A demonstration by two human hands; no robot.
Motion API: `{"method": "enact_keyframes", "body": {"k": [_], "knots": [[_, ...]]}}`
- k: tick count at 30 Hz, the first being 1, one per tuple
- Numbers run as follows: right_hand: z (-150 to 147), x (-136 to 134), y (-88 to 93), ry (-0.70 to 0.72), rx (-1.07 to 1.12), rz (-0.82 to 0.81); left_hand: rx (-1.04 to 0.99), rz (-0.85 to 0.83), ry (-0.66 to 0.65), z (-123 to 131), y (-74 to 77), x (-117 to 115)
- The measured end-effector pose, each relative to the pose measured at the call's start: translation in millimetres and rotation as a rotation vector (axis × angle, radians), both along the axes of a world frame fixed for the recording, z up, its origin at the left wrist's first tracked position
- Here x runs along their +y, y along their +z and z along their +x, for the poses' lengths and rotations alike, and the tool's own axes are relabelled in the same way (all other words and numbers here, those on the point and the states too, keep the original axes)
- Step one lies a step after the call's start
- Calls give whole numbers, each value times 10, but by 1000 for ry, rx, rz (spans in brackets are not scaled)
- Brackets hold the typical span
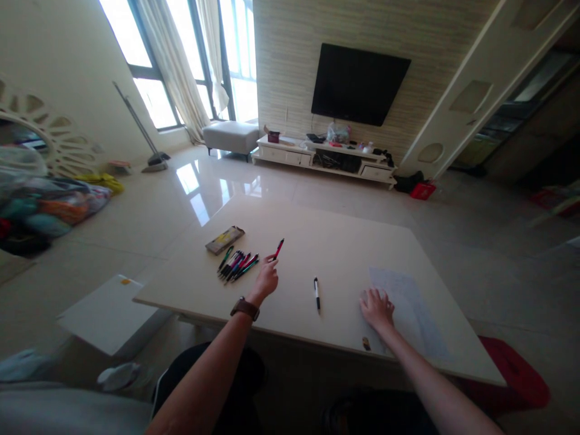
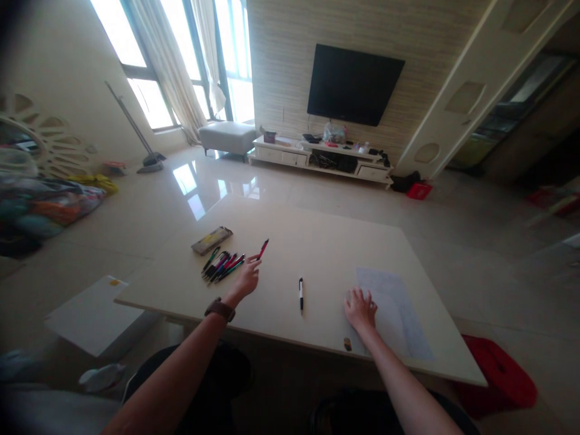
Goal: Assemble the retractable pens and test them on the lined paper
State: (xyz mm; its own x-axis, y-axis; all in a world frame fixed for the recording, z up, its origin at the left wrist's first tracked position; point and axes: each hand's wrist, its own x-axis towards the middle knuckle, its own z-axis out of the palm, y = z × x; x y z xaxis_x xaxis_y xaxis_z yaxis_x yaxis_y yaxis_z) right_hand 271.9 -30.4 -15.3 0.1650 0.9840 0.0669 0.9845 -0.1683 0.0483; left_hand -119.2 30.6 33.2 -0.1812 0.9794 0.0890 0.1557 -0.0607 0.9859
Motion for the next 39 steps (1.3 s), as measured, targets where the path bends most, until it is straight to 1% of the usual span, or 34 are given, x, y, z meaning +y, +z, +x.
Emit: {"method": "enact_keyframes", "body": {"k": [2,3,5,7,9,10,11,13,16,20,22,24,26,30,32,34,35,37,39], "knots": [[-377,-17,108,67,106,-56,54,19,-9,82,29,7],[-605,-37,139,124,160,-69,74,21,-14,114,44,10],[-1067,-83,159,197,231,-105,115,20,-33,160,73,10],[-1442,-115,141,235,259,-130,146,17,-54,186,106,0],[-1654,-122,113,243,256,-127,169,22,-70,197,149,-24],[-1691,-116,102,240,249,-125,176,26,-76,199,176,-40],[-1685,-105,95,233,240,-124,179,30,-83,198,206,-58],[-1567,-73,96,206,218,-127,169,35,-101,194,271,-94],[-1235,-16,129,129,175,-136,106,36,-140,199,345,-119],[-797,41,209,48,125,-149,-13,74,-165,273,366,-77],[-664,54,266,23,116,-153,-17,84,-183,340,367,-54],[-604,54,339,9,160,-121,-3,81,-225,413,388,-60],[-611,36,430,37,290,-83,55,112,-291,487,435,-108],[-750,-28,624,192,587,-104,359,272,-495,644,560,-286],[-848,-46,692,253,817,-72,476,312,-587,732,596,-367],[-947,-34,724,265,1042,-35,547,318,-654,818,603,-415],[-992,-16,729,268,1117,-37,572,315,-675,856,597,-425],[-1066,44,726,294,1195,-87,600,306,-700,911,570,-421],[-1098,123,725,331,1189,-143,604,295,-696,935,532,-394]]}}
